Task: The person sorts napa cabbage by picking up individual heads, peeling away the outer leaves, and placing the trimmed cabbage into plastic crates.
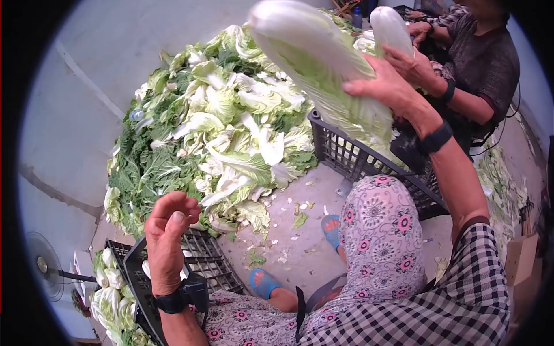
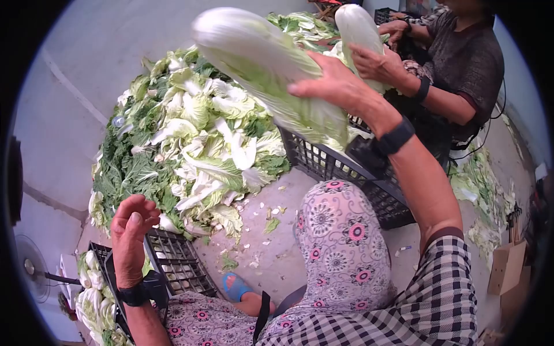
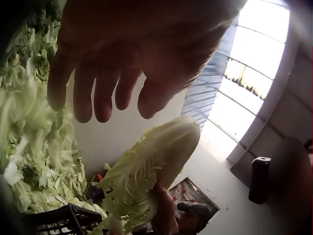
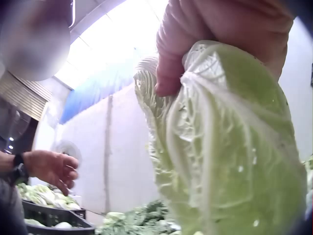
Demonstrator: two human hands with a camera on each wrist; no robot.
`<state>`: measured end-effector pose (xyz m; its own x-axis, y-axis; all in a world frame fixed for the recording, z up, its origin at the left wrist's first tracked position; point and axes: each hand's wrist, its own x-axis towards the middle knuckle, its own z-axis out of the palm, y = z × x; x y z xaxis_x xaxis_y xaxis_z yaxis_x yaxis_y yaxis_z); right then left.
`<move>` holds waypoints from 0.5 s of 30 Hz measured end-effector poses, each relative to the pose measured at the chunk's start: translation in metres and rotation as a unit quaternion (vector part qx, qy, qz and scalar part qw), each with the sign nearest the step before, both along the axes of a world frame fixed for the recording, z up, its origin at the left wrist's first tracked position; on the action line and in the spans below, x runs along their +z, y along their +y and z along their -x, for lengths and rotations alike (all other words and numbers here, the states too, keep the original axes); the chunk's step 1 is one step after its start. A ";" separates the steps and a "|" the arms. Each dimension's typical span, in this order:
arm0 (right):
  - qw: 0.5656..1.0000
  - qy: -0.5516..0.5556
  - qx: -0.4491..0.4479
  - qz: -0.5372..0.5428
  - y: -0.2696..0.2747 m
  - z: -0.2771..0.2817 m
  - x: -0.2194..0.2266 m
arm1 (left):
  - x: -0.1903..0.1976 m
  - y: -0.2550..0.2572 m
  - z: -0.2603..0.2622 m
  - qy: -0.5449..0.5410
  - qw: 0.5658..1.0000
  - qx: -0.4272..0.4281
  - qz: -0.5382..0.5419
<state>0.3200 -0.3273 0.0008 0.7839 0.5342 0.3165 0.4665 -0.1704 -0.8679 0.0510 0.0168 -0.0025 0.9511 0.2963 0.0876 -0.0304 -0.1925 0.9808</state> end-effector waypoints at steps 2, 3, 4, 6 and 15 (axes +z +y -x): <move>0.999 0.022 -0.037 0.033 -0.034 -0.006 -0.018 | 0.001 -0.001 -0.004 0.005 1.000 -0.006 -0.002; 0.996 0.041 -0.051 0.055 -0.049 -0.009 -0.032 | -0.002 -0.001 -0.004 0.009 1.000 -0.008 -0.004; 0.993 0.060 -0.065 0.077 -0.063 -0.013 -0.043 | -0.001 -0.005 -0.004 0.010 1.000 0.001 0.003; 0.984 0.081 -0.094 0.129 -0.085 -0.023 -0.063 | -0.001 -0.006 -0.003 0.016 1.000 -0.009 -0.008; 0.958 0.041 -0.131 0.253 -0.120 -0.052 -0.148 | 0.002 -0.015 -0.002 0.046 0.998 -0.037 -0.022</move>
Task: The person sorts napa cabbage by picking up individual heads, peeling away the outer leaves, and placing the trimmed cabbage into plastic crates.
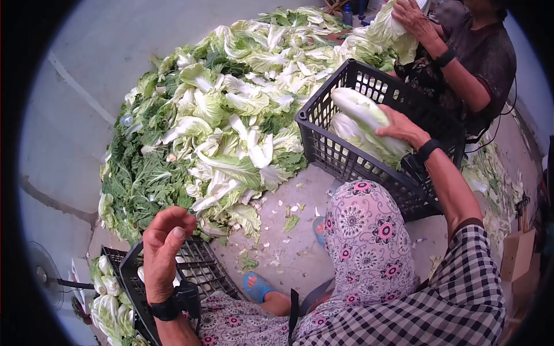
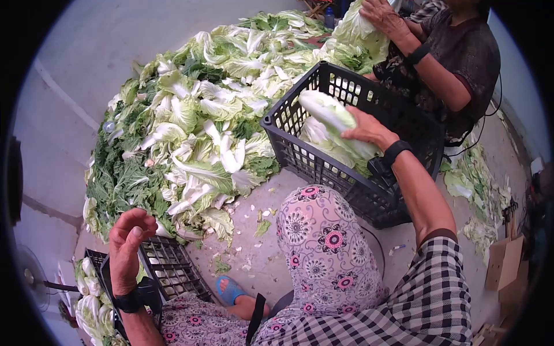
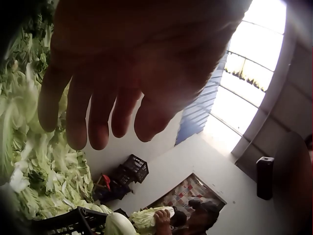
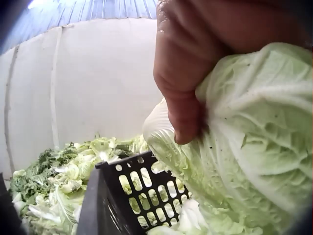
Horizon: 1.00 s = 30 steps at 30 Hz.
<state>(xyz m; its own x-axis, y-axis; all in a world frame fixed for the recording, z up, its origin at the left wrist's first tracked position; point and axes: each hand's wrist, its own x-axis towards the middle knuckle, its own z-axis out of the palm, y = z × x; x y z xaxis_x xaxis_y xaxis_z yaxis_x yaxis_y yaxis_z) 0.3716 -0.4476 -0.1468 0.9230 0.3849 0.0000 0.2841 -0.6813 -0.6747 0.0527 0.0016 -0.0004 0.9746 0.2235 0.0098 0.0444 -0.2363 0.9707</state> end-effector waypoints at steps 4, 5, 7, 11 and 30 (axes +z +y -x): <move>0.990 0.059 0.102 0.072 0.008 0.002 -0.005 | 0.001 -0.004 -0.002 0.014 1.000 -0.023 -0.002; 0.990 0.077 0.100 0.062 0.007 0.003 -0.002 | 0.001 -0.005 -0.001 0.017 1.000 -0.026 -0.003; 0.988 0.114 0.096 0.043 0.010 0.011 0.014 | 0.002 -0.007 0.001 0.021 0.999 -0.026 -0.008; 0.994 0.068 0.074 0.042 0.004 0.008 0.020 | 0.003 -0.008 0.003 0.028 0.998 -0.036 -0.031; 0.821 -0.399 0.409 0.019 0.284 0.125 0.172 | 0.007 -0.011 0.009 0.013 0.997 -0.053 -0.051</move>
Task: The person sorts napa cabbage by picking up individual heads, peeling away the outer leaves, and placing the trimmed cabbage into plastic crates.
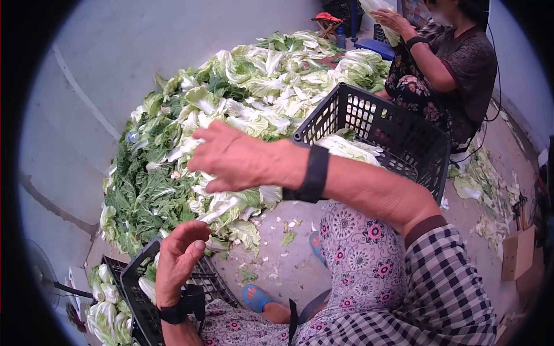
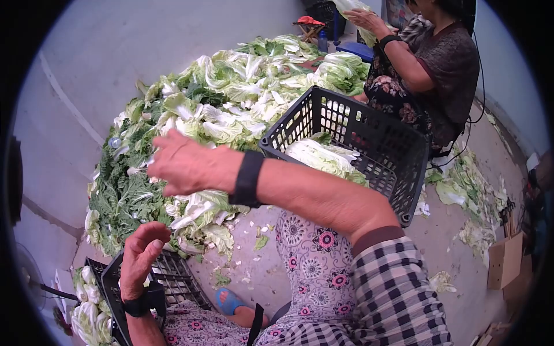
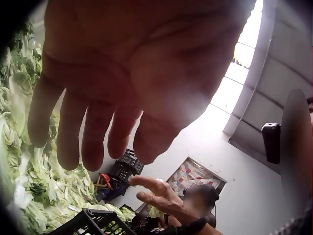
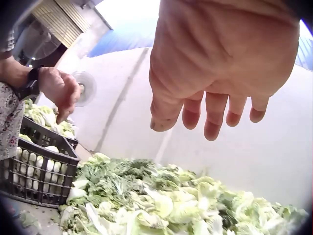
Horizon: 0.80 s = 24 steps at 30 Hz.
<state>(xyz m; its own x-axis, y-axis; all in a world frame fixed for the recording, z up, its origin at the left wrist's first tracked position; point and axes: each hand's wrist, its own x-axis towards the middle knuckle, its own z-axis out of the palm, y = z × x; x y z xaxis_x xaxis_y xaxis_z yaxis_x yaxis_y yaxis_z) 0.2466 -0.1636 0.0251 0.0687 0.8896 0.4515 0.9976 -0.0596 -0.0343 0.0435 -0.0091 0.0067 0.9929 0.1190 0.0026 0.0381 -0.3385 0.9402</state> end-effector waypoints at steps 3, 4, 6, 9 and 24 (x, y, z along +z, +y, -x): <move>0.995 0.062 0.072 0.002 0.021 0.025 -0.009 | 0.015 0.010 0.008 -0.037 0.998 0.039 -0.018; 0.993 0.079 0.085 0.010 0.023 0.026 -0.017 | 0.022 0.016 0.014 -0.053 0.996 0.068 -0.024; 0.988 0.118 0.090 0.046 0.020 0.021 -0.028 | 0.035 0.039 0.037 -0.075 0.988 0.126 -0.040; 0.983 0.152 0.063 0.081 0.006 0.003 -0.032 | 0.037 0.080 0.099 -0.052 0.976 0.196 -0.073; 0.963 0.235 0.048 0.120 -0.004 -0.014 -0.045 | -0.146 0.089 0.280 0.363 0.878 0.220 -0.219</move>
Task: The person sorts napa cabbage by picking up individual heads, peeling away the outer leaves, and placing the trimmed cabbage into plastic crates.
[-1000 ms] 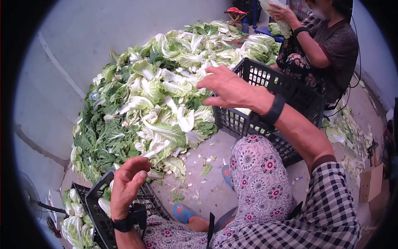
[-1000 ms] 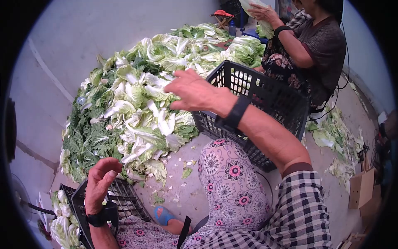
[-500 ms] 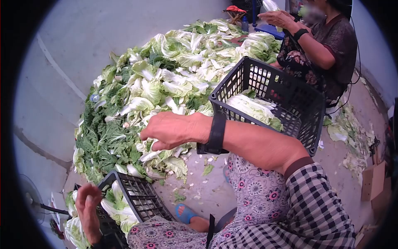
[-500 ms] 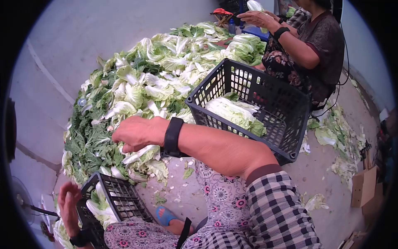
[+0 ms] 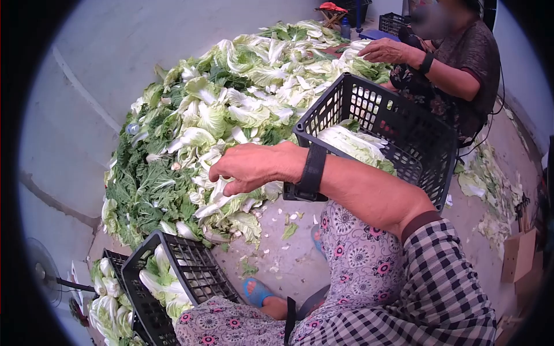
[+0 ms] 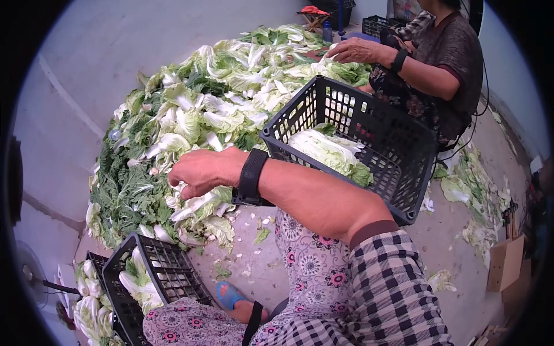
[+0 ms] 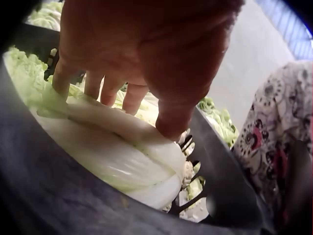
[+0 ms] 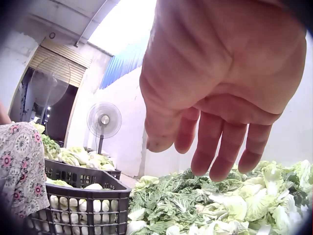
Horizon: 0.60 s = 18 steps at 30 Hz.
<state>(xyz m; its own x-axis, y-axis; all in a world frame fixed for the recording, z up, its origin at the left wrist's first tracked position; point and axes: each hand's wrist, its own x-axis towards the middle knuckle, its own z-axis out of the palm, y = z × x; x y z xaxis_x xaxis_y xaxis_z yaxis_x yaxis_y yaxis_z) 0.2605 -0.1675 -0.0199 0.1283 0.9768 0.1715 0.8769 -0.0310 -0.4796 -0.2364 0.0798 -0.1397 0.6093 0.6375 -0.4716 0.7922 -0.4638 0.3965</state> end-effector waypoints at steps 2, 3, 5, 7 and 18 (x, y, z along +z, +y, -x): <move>1.000 0.010 -0.009 -0.002 0.001 -0.001 -0.004 | -0.001 0.000 0.003 -0.008 1.000 -0.005 -0.007; 1.000 0.011 -0.011 0.002 0.001 -0.001 -0.004 | -0.001 0.000 0.003 -0.009 1.000 -0.006 -0.011; 1.000 0.013 -0.012 0.014 -0.001 0.001 -0.006 | -0.002 -0.001 0.006 -0.011 1.000 -0.008 -0.015; 0.999 0.014 -0.014 0.044 0.000 0.003 -0.005 | -0.004 0.000 0.010 -0.015 1.000 -0.006 -0.018; 0.996 0.016 -0.007 0.082 -0.001 0.001 -0.008 | 0.015 -0.002 0.024 -0.067 0.992 -0.038 -0.095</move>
